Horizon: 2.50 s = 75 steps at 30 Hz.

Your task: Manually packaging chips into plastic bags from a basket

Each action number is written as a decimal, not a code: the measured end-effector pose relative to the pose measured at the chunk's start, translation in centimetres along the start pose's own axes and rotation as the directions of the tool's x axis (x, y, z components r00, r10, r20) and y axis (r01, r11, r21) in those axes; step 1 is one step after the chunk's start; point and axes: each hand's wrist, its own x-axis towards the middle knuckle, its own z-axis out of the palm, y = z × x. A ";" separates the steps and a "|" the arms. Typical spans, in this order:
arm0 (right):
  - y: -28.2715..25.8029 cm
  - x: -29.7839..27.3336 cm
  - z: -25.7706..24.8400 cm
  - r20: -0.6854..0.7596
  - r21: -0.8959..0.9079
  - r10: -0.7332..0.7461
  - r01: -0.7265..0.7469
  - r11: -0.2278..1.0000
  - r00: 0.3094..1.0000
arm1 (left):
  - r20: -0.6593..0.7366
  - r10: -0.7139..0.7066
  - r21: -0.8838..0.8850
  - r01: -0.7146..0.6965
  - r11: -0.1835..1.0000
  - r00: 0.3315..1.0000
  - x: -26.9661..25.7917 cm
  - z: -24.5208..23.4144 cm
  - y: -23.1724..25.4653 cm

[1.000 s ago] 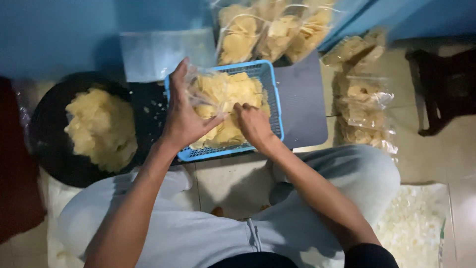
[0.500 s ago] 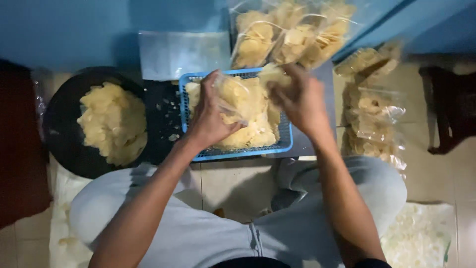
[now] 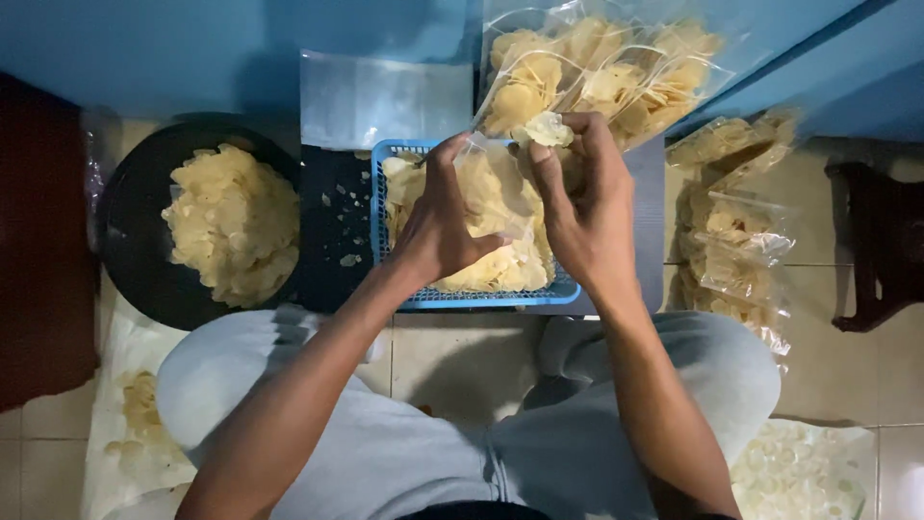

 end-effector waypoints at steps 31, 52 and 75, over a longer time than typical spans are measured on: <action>11.6 -1.6 -0.3 0.254 -0.425 0.302 -0.175 0.888 0.919 | -0.338 0.124 -0.172 -0.191 0.966 0.933 -1.3 -0.9 -1.2; 17.1 -9.5 10.0 0.447 -0.661 0.199 0.172 0.731 0.872 | -0.278 0.030 -0.052 -0.046 0.998 0.960 -1.2 -0.9 -1.4; 16.2 -9.6 12.3 0.434 -0.451 0.606 -0.422 0.787 0.666 | -0.208 0.134 -0.221 -0.180 0.958 0.969 -1.4 -0.8 -0.4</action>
